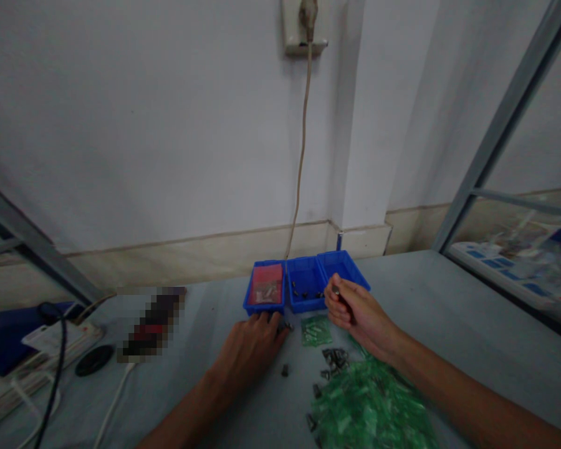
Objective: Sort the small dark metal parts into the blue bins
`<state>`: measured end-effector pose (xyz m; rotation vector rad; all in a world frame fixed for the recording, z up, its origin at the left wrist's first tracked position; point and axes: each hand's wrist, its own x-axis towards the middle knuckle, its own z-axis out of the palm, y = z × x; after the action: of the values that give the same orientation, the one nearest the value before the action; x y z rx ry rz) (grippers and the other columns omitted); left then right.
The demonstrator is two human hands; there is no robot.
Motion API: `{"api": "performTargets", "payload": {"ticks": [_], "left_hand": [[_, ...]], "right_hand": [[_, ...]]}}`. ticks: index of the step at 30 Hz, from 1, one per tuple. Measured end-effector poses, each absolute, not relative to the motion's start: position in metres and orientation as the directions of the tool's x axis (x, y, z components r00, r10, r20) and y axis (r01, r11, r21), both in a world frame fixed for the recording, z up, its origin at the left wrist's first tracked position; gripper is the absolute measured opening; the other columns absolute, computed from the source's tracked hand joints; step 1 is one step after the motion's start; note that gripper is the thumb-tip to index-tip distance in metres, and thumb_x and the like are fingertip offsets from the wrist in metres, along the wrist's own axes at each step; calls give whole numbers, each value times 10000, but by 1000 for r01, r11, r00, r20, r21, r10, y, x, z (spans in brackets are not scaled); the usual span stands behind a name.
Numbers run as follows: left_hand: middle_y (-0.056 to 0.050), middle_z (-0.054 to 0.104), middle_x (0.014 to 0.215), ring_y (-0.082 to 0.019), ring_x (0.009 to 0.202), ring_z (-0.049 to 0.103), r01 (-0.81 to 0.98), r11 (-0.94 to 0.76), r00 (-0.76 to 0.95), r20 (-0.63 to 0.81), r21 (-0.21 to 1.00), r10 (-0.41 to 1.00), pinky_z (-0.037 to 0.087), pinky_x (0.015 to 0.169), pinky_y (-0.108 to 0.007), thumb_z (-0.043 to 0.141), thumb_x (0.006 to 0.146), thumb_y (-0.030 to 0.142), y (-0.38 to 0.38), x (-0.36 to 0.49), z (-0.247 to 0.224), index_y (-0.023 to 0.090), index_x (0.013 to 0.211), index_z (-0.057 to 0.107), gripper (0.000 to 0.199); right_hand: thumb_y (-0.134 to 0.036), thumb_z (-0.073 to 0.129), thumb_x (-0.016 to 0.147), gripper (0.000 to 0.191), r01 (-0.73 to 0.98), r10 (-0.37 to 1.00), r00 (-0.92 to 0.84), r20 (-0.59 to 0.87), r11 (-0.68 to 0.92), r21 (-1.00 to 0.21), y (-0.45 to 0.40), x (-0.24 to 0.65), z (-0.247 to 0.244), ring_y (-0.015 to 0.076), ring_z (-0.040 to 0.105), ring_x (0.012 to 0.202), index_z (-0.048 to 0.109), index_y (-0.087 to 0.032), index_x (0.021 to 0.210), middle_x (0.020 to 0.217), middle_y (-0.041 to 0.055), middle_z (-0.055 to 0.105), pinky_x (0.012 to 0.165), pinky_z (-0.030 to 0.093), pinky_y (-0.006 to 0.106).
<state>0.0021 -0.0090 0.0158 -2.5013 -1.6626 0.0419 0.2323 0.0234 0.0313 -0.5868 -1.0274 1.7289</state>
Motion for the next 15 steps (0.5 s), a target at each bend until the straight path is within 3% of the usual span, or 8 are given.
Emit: {"api": "performTargets", "payload": {"ticks": [15], "left_hand": [[-90,713,956,-293,855,698,906,-400,410,56,-135,910,552,652,-381,387,1044,411,-2,-2,7,200,1024,638,329]], "right_hand": [[-520,650,905,382,-471,932,-357,60,-124,-874,20,231,32,49,293,439,545,-177,773,596,-57,426,418,213,199]]}}
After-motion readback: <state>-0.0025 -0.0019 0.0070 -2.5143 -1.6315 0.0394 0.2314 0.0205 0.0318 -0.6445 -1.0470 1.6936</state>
